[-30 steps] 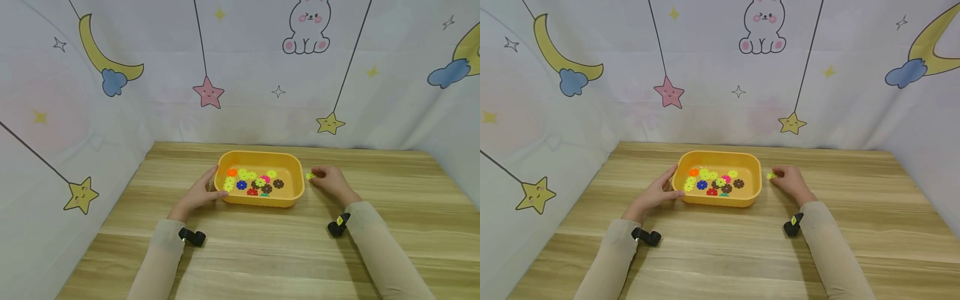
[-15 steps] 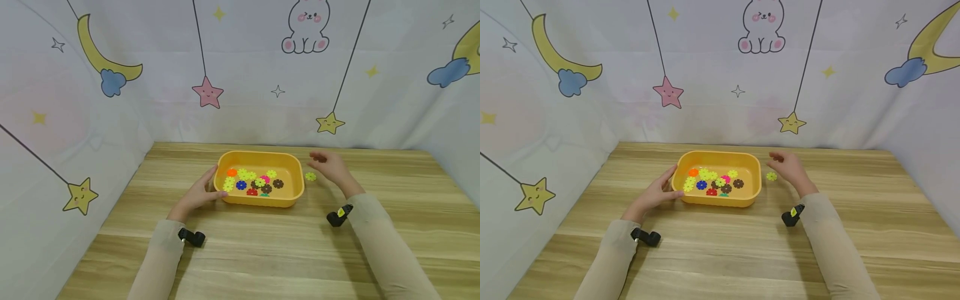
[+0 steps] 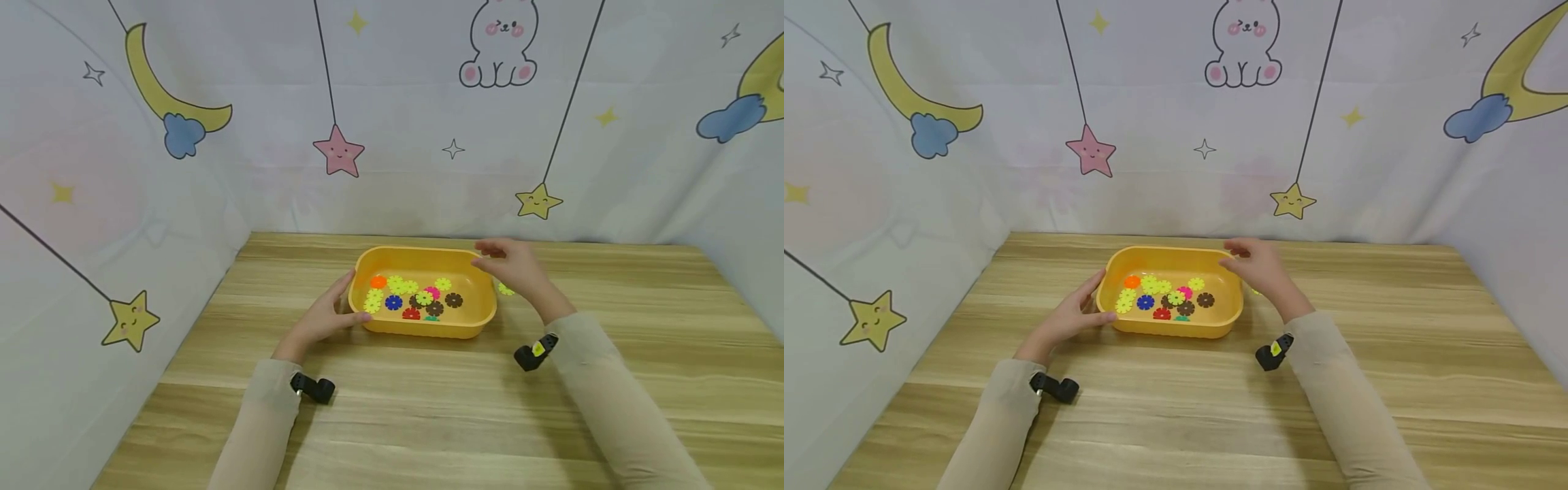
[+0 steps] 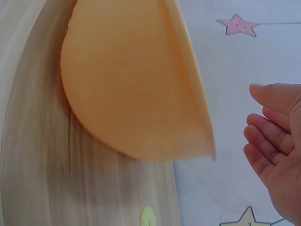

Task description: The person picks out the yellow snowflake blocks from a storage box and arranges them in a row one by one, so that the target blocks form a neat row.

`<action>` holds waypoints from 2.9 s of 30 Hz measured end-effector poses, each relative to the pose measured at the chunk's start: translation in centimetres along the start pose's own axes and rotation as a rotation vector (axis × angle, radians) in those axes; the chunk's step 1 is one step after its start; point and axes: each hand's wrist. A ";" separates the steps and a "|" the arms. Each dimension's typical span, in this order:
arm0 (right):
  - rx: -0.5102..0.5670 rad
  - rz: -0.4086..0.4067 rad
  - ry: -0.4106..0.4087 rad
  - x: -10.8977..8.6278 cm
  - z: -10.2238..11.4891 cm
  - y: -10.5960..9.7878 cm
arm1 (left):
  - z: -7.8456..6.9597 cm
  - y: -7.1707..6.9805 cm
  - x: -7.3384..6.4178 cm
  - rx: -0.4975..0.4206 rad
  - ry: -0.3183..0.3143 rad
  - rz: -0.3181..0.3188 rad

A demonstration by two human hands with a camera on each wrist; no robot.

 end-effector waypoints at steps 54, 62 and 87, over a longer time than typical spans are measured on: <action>-0.080 0.327 -0.050 2.4 1.9 8.3 | -0.1 0.0 0.1 -0.001 -0.015 0.002; -0.075 0.354 -0.030 2.3 1.9 8.5 | 0.0 0.0 0.1 -0.012 -0.008 -0.004; -0.142 0.358 -0.106 2.5 1.7 8.8 | 0.0 0.0 0.2 -0.022 -0.028 0.006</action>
Point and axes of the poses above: each hand's wrist, its own x-axis towards the middle knuckle, its own y-axis out of the palm, z = x × y
